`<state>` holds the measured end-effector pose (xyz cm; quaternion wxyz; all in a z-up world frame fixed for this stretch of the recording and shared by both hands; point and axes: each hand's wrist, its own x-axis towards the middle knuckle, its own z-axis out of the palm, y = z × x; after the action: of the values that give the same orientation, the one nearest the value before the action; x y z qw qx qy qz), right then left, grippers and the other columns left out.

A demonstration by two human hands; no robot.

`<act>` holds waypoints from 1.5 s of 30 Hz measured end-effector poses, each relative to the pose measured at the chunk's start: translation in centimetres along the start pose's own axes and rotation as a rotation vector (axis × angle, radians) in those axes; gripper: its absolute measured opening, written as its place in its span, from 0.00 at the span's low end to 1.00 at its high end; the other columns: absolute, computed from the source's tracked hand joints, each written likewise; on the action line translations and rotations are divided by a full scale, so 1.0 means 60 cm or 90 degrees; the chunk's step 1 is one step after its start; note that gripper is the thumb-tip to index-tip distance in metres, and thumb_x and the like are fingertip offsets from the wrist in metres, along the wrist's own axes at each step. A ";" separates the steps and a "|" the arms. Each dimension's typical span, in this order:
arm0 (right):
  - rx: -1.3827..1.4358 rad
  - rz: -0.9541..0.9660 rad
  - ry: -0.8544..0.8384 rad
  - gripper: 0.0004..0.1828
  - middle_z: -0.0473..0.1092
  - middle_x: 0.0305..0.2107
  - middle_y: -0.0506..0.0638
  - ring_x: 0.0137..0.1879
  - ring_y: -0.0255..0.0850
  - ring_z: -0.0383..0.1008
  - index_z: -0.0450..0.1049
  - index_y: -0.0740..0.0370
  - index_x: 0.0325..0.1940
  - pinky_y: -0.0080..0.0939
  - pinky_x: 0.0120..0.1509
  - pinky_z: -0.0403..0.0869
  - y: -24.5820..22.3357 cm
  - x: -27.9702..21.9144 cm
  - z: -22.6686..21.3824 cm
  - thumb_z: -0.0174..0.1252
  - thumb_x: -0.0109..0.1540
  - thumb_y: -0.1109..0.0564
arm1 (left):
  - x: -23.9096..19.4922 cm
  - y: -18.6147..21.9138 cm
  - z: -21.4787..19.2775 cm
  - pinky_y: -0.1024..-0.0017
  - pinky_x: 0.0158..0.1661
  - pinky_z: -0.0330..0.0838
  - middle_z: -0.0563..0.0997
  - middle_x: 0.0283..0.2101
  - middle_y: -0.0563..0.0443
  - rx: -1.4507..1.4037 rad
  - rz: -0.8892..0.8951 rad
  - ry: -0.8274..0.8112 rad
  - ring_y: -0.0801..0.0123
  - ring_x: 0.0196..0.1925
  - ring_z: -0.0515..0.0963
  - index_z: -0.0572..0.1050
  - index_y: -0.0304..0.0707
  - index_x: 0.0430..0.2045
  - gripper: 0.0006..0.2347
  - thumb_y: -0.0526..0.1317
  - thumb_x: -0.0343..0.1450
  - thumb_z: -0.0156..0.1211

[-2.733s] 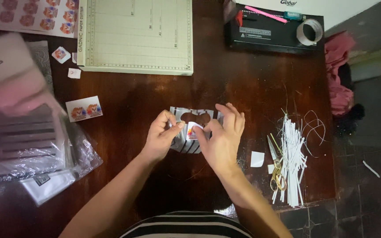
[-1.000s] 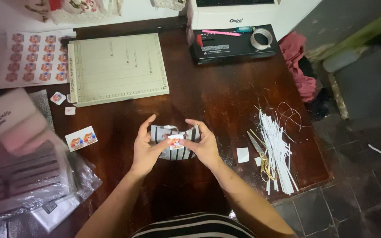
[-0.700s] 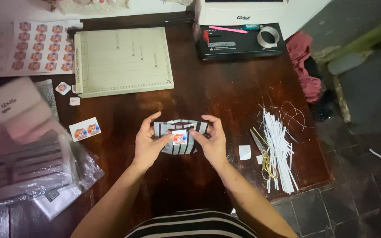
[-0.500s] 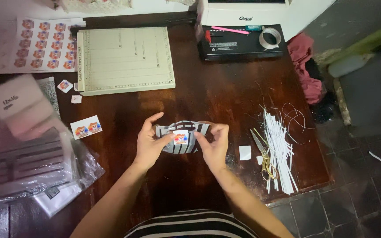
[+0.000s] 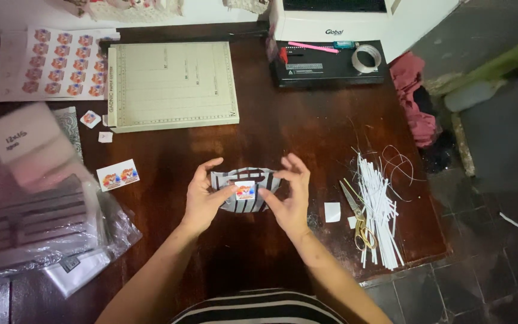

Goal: Packaging small items into a plastic bag and applying a sticker.

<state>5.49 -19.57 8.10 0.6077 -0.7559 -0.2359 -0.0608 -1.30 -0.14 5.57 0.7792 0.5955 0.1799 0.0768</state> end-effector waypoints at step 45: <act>-0.053 0.022 -0.172 0.11 0.79 0.37 0.49 0.44 0.40 0.81 0.83 0.58 0.41 0.36 0.50 0.77 0.042 0.019 0.008 0.64 0.59 0.70 | -0.007 -0.002 -0.031 0.77 0.30 0.66 0.77 0.29 0.52 0.234 0.216 -0.004 0.76 0.28 0.74 0.84 0.37 0.39 0.10 0.25 0.72 0.58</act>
<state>7.49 -19.15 6.15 0.5393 -0.7858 -0.2998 0.0421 -2.43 1.36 5.08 0.6345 0.7489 0.0863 0.1707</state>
